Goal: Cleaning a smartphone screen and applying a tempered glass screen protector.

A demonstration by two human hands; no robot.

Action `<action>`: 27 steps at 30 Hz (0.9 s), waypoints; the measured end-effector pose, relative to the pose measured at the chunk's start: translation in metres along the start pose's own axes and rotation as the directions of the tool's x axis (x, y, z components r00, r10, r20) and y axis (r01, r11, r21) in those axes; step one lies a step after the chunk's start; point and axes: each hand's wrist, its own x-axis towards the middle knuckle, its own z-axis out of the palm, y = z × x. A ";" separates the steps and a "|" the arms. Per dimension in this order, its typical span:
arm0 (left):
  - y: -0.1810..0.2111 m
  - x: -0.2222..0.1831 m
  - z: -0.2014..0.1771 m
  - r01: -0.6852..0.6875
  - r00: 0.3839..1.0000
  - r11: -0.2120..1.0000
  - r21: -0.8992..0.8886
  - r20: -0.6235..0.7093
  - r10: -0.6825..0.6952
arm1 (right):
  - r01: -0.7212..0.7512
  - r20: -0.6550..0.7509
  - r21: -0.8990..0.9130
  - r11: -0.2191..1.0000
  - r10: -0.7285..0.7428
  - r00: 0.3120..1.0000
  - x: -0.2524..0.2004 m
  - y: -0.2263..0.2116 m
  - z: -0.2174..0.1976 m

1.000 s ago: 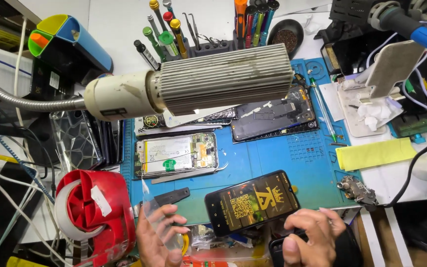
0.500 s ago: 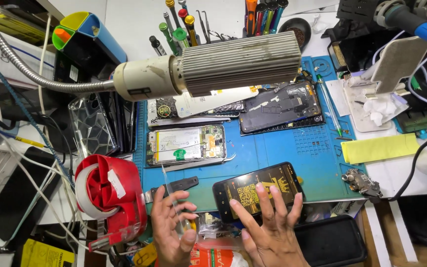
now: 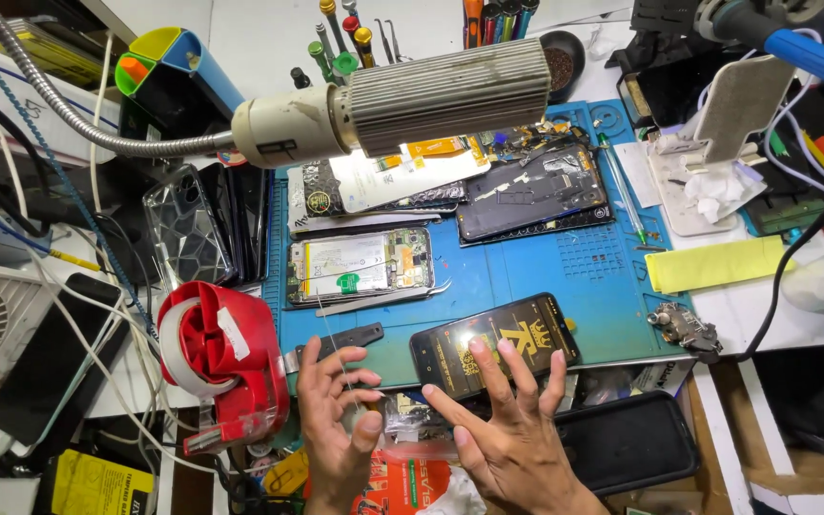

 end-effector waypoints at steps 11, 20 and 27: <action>0.000 0.002 0.002 0.044 0.998 0.999 -0.012 -0.034 -0.044 | -0.139 -0.240 0.271 0.952 0.207 0.948 -0.008 0.018 -0.007; -0.001 0.002 0.006 0.027 0.996 1.000 -0.010 -0.079 -0.028 | -0.126 -0.355 0.166 0.978 0.179 0.918 0.004 0.043 -0.023; -0.003 0.002 0.004 0.025 0.997 1.000 -0.009 -0.076 -0.025 | -0.130 -0.225 0.173 0.976 0.168 0.960 0.008 0.032 -0.024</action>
